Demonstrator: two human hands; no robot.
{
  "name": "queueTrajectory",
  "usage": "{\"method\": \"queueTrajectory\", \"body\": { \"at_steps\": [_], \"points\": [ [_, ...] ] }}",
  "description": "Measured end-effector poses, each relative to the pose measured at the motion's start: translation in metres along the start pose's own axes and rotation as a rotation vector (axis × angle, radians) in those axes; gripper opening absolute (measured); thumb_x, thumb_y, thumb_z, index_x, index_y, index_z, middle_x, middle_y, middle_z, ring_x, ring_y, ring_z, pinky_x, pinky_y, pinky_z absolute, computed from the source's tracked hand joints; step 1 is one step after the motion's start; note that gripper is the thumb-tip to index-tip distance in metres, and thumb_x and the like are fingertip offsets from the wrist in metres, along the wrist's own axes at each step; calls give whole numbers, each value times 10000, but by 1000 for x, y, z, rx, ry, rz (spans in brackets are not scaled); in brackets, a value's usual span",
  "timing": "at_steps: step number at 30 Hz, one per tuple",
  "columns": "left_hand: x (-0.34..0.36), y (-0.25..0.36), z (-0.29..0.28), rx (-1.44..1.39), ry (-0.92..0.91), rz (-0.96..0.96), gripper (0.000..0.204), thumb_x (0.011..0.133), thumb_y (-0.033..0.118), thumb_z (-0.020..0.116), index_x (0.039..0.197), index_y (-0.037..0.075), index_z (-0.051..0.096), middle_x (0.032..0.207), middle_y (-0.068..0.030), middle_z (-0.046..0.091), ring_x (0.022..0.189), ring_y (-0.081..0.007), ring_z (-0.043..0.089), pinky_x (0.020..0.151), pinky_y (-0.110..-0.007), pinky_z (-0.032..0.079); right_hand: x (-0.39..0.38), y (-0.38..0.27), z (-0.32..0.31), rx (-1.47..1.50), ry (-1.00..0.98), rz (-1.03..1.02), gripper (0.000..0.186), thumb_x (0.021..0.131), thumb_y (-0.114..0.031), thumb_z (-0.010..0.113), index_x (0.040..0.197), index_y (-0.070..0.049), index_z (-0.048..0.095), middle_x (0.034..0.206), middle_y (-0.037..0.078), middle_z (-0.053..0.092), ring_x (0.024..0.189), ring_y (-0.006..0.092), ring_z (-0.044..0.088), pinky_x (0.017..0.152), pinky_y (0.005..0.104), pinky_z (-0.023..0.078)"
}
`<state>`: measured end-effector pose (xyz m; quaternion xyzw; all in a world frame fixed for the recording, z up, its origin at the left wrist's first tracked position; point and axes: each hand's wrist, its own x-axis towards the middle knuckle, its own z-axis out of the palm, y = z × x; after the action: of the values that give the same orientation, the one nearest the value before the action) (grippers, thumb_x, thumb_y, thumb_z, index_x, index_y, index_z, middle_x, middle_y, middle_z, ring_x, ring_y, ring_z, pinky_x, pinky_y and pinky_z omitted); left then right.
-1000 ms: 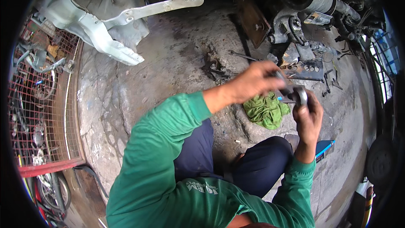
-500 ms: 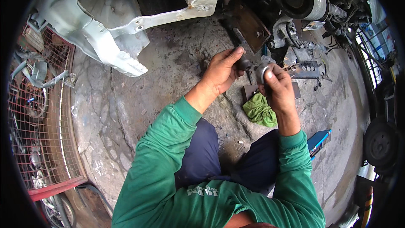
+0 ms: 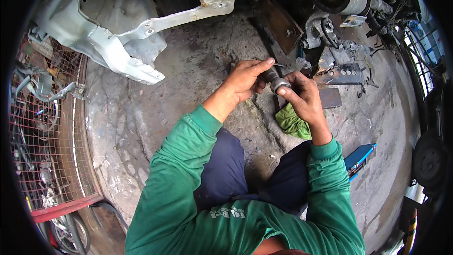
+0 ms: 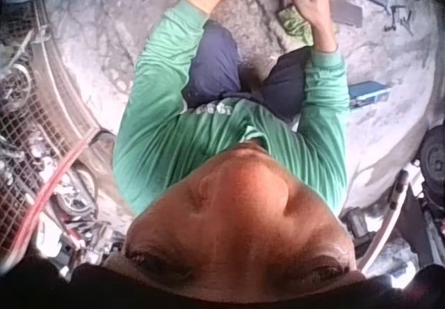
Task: The person is repairing a vehicle's suspension system. They use a socket wrench to tighten bolts on a metal bracket attached to the vehicle's undercarriage. The person also handles a blue tool case and a green rag during the process.
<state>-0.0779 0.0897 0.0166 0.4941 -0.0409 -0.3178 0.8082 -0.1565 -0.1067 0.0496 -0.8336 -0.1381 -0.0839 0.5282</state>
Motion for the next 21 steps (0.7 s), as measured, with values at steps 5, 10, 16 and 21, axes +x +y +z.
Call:
{"method": "queueTrajectory", "body": {
  "at_steps": [5, 10, 16, 21],
  "points": [
    [7, -9, -3, -17, 6, 54, 358, 945, 412, 756, 963, 58, 701, 769, -19, 667, 554, -95, 596, 449, -238, 466, 5, 8, 1, 90, 6, 100, 320, 874, -241, 817, 975, 9, 645, 742, 61, 617, 691, 109, 561, 635, 302, 466],
    [13, -10, 13, -350, -3, -1, 489, 1024, 398, 646, 1335, 36, 534, 1217, -98, 629, 1030, -179, 643, 784, -325, 564, 19, 22, 31, 29, 338, 11, 384, 889, -116, 756, 1218, 38, 631, 946, 156, 671, 821, 243, 646, 743, 371, 512],
    [30, -12, 8, -7, 187, 464, 317, 1017, 183, 665, 1255, 11, 546, 1014, -31, 585, 869, -127, 597, 726, -296, 535, 8, -9, 26, -181, 78, -310, 605, 839, -109, 771, 1389, 14, 553, 1224, 213, 605, 1105, 429, 617, 915, 481, 526],
    [45, 12, 23, -14, 196, 589, 267, 992, 85, 669, 1183, -23, 517, 868, -49, 570, 676, -101, 554, 629, -289, 536, -8, -2, 7, -194, -21, -171, 588, 845, -136, 782, 1374, 2, 565, 1208, 211, 609, 1086, 420, 632, 898, 467, 536]
  ]
}}
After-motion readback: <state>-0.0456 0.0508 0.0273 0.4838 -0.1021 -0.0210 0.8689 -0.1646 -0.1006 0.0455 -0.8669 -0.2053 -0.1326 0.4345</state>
